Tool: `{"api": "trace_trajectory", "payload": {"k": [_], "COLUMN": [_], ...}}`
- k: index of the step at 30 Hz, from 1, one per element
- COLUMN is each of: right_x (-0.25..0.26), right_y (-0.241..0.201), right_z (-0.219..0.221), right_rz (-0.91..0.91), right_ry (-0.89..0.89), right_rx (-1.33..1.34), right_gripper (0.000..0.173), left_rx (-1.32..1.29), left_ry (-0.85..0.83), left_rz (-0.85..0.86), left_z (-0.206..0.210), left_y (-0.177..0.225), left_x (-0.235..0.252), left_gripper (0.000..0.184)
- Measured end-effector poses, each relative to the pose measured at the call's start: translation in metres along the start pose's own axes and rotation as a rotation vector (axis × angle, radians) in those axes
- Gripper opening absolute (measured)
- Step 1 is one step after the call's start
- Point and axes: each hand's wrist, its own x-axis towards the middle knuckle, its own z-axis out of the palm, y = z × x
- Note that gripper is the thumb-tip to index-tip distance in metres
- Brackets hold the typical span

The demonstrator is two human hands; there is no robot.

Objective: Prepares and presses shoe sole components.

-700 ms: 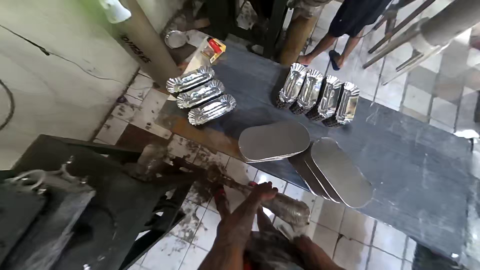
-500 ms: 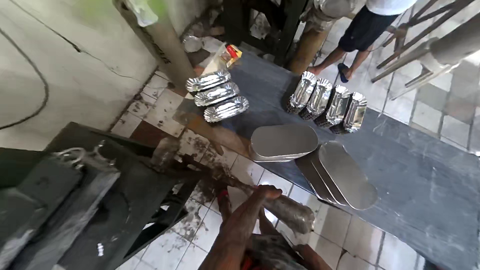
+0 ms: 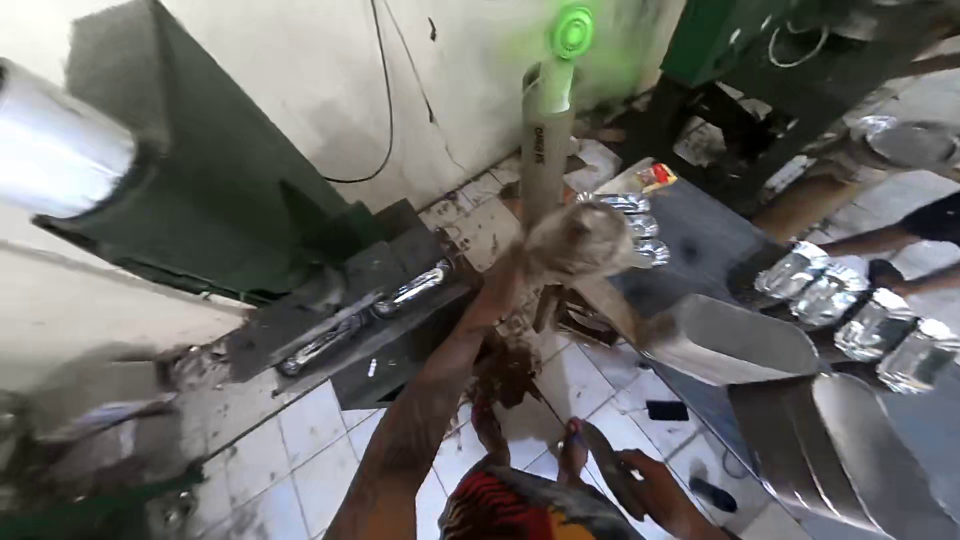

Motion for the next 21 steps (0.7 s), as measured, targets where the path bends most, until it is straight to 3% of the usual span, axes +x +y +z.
{"api": "trace_trajectory", "payload": {"k": [3, 5, 7, 9, 11, 13, 15, 16, 18, 21], "right_x": [0.051, 0.088, 0.124, 0.159, 0.191, 0.229, 0.268, 0.286, 0.299, 0.278], "right_y": [-0.054, -0.096, -0.142, -0.188, -0.235, -0.268, -0.296, -0.308, -0.322, -0.351], "right_z": [0.011, 0.02, 0.033, 0.051, 0.07, 0.09, 0.104, 0.113, 0.139, 0.208], "right_rz": [-0.182, -0.266, -0.441, -0.775, -1.05, -1.195, -1.055, -0.987, -0.896, -0.744], "right_ry": [0.198, 0.283, 0.351, 0.371, 0.26, 0.057, -0.231, -0.29, -0.301, -0.364], "right_rx": [0.011, 0.015, -0.06, -0.255, -0.547, -0.803, -1.002, -1.053, -1.071, -0.895], "right_gripper": [0.026, 0.027, 0.027, 0.028, 0.025, 0.021, 0.03, 0.032, 0.034, 0.038], "left_rx": [0.535, 0.704, 0.697, 0.741, 0.846, 0.925, 0.926, 0.936, 0.891, 0.535], "left_ry": [-0.022, -0.033, -0.185, -0.399, -0.551, -0.595, -0.588, -0.579, -0.567, -0.52], "left_rz": [-0.279, -0.438, -0.422, -0.286, -0.249, -0.261, -0.196, -0.14, -0.052, 0.089], "left_z": [-0.063, -0.119, -0.157, -0.187, -0.225, -0.266, -0.289, -0.292, -0.278, -0.246], "left_y": [-0.063, -0.094, -0.089, -0.071, -0.084, -0.126, -0.147, -0.14, -0.1, -0.043], "left_x": [-0.032, -0.038, -0.061, -0.099, -0.13, -0.149, -0.163, -0.169, -0.195, -0.241], "left_gripper": [0.065, 0.07, 0.058, 0.049, 0.048, 0.046, 0.041, 0.037, 0.029, 0.031]}}
